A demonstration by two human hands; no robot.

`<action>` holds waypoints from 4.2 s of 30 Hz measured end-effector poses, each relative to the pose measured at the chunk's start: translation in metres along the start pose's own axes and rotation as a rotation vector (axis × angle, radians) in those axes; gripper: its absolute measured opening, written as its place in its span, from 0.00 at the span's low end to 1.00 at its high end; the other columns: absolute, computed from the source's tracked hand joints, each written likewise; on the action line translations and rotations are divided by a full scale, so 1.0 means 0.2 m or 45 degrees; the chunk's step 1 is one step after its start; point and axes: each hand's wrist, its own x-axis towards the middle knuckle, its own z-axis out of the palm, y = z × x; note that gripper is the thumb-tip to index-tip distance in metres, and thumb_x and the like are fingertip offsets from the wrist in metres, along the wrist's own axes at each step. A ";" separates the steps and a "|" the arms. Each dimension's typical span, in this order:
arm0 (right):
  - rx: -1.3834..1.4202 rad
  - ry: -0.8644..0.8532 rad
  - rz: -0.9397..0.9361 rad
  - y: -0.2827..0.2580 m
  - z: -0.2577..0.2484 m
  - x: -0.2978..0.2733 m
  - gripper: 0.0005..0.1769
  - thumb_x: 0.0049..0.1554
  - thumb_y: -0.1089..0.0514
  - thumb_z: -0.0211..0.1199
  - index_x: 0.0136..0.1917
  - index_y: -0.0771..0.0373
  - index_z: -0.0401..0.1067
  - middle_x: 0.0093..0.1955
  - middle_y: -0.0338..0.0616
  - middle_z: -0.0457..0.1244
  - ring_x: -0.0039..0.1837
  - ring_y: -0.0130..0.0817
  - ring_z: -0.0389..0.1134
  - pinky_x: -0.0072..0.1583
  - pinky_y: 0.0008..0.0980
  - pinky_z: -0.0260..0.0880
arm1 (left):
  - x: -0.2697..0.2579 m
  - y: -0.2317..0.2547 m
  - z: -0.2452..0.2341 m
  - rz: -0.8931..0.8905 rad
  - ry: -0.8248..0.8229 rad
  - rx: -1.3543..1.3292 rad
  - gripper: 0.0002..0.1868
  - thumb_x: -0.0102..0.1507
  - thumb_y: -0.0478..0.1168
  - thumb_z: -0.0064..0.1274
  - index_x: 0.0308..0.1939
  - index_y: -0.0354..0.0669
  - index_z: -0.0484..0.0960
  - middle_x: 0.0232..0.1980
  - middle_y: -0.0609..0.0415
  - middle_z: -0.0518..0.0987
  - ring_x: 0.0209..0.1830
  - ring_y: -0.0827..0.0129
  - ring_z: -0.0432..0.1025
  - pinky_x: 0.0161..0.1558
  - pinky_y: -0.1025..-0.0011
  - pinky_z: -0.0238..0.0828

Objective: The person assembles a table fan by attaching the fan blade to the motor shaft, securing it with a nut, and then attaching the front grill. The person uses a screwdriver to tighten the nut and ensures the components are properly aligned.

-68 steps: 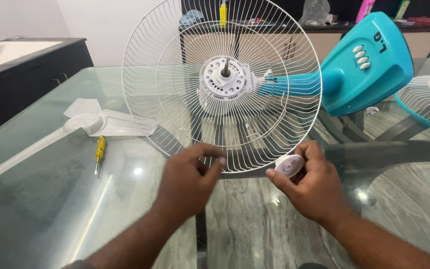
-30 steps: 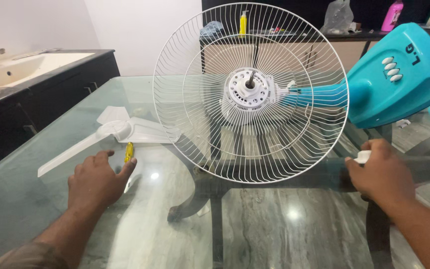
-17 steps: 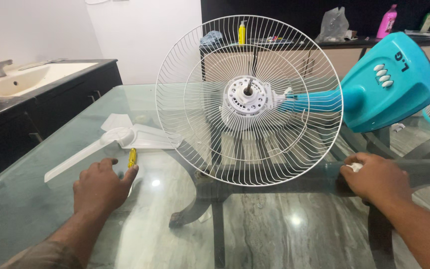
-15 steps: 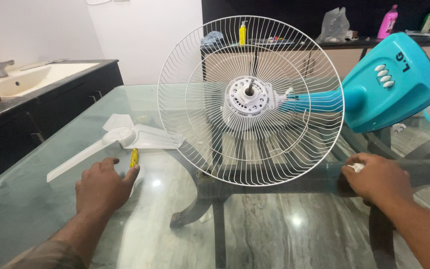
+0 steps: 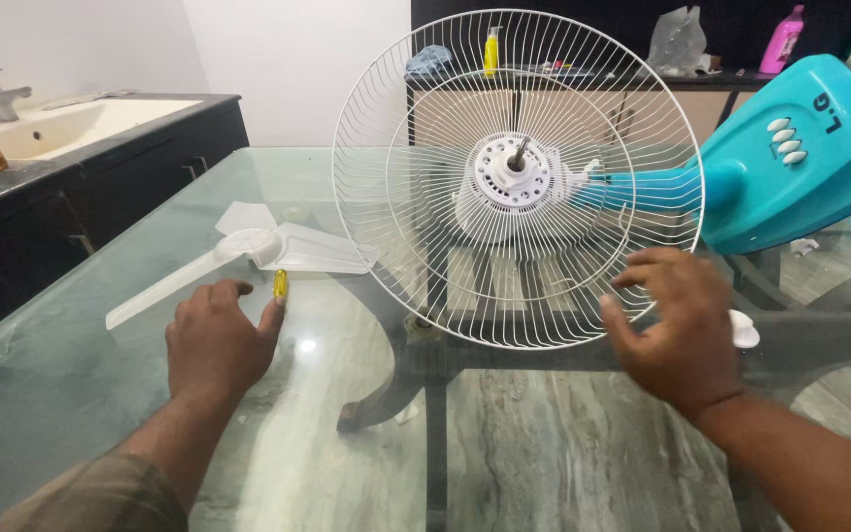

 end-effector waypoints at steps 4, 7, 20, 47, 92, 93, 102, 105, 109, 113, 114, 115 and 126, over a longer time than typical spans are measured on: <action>0.338 -0.194 -0.357 -0.36 0.11 0.11 0.07 0.48 0.59 0.67 0.40 0.58 0.71 0.49 0.43 0.67 0.53 0.40 0.67 0.59 0.43 0.63 | -0.02 -0.01 0.00 0.029 0.051 -0.066 0.26 0.62 0.57 0.58 0.56 0.45 0.80 0.55 0.48 0.78 0.60 0.54 0.70 0.61 0.54 0.64; 0.548 -0.393 -0.520 -0.56 0.20 0.17 0.05 0.53 0.59 0.67 0.40 0.57 0.71 0.48 0.40 0.67 0.51 0.35 0.68 0.56 0.38 0.66 | -0.02 -0.01 0.00 0.043 0.066 -0.083 0.25 0.61 0.55 0.59 0.56 0.45 0.80 0.55 0.48 0.78 0.60 0.53 0.69 0.61 0.54 0.64; 0.315 -0.308 -0.090 -0.74 0.34 0.14 0.26 0.46 0.51 0.71 0.56 0.58 0.69 0.65 0.47 0.58 0.68 0.46 0.59 0.66 0.52 0.53 | 0.02 -0.06 0.04 -0.106 0.116 -0.345 0.26 0.59 0.50 0.65 0.55 0.39 0.79 0.57 0.43 0.77 0.57 0.51 0.73 0.56 0.56 0.70; 0.266 -0.373 0.125 -0.72 0.37 0.14 0.21 0.47 0.50 0.71 0.52 0.55 0.69 0.55 0.39 0.63 0.62 0.39 0.62 0.62 0.48 0.54 | 0.43 -0.78 0.27 -1.483 -0.099 -2.671 0.32 0.79 0.47 0.27 0.69 0.13 0.62 0.66 0.29 0.75 0.64 0.48 0.78 0.64 0.63 0.73; 1.415 -0.319 0.987 -0.35 0.14 0.17 0.42 0.51 0.43 0.69 0.71 0.54 0.51 0.63 0.50 0.61 0.58 0.40 0.68 0.56 0.40 0.73 | 0.00 0.15 -0.26 -0.553 -0.355 -2.958 0.16 0.71 0.37 0.43 0.54 0.27 0.81 0.43 0.53 0.84 0.46 0.74 0.80 0.55 0.79 0.80; 1.612 -0.284 1.102 -0.29 0.10 0.18 0.42 0.54 0.41 0.68 0.74 0.50 0.51 0.65 0.53 0.62 0.58 0.42 0.68 0.55 0.40 0.70 | -0.03 0.21 -0.24 -0.558 -0.421 -2.937 0.16 0.71 0.38 0.43 0.54 0.28 0.80 0.44 0.53 0.84 0.46 0.75 0.80 0.56 0.79 0.78; 1.501 -0.326 1.555 -0.02 -0.10 0.18 0.24 0.58 0.44 0.63 0.65 0.52 0.72 0.52 0.39 0.68 0.46 0.35 0.67 0.44 0.36 0.62 | -0.15 0.59 -0.11 -0.442 -0.777 -2.638 0.12 0.70 0.40 0.45 0.52 0.36 0.73 0.53 0.45 0.83 0.47 0.65 0.78 0.52 0.69 0.77; 1.525 -0.173 1.581 0.05 -0.08 0.18 0.18 0.59 0.47 0.63 0.61 0.53 0.72 0.50 0.37 0.67 0.43 0.34 0.66 0.43 0.34 0.63 | -0.12 0.59 -0.14 -0.353 -0.844 -2.404 0.15 0.68 0.47 0.44 0.52 0.41 0.74 0.53 0.48 0.84 0.45 0.62 0.78 0.47 0.64 0.76; 1.626 0.009 1.553 0.16 -0.04 0.21 0.16 0.60 0.47 0.63 0.59 0.52 0.72 0.49 0.36 0.67 0.41 0.33 0.66 0.42 0.33 0.65 | -0.05 0.50 -0.15 -0.128 -0.378 -1.955 0.23 0.70 0.55 0.44 0.54 0.39 0.77 0.50 0.43 0.84 0.46 0.61 0.78 0.48 0.64 0.74; 1.682 0.029 1.616 0.25 -0.02 0.31 0.13 0.63 0.47 0.61 0.59 0.52 0.72 0.48 0.35 0.66 0.43 0.29 0.65 0.44 0.27 0.65 | -0.11 0.37 -0.05 0.069 0.081 -1.039 0.25 0.67 0.55 0.50 0.54 0.37 0.76 0.52 0.47 0.83 0.49 0.59 0.77 0.51 0.60 0.72; 1.732 0.018 1.595 0.27 -0.02 0.33 0.13 0.65 0.48 0.62 0.59 0.53 0.72 0.47 0.35 0.65 0.43 0.28 0.65 0.44 0.26 0.65 | -0.13 0.35 -0.02 0.123 0.148 -0.738 0.26 0.66 0.56 0.51 0.55 0.37 0.75 0.52 0.49 0.83 0.51 0.58 0.77 0.52 0.59 0.72; 1.783 0.007 1.574 0.28 -0.01 0.36 0.12 0.67 0.49 0.62 0.59 0.55 0.71 0.47 0.36 0.64 0.43 0.27 0.64 0.44 0.25 0.65 | -0.15 0.32 0.01 0.175 0.211 -0.662 0.25 0.67 0.55 0.52 0.56 0.37 0.76 0.54 0.47 0.82 0.53 0.54 0.75 0.54 0.57 0.70; 1.829 0.011 1.523 0.43 -0.09 0.61 0.21 0.67 0.59 0.55 0.68 0.76 0.62 0.54 0.48 0.66 0.41 0.21 0.62 0.43 0.19 0.64 | -0.15 0.29 0.08 0.187 0.177 -0.534 0.25 0.63 0.50 0.58 0.58 0.37 0.75 0.59 0.43 0.77 0.60 0.47 0.68 0.61 0.53 0.64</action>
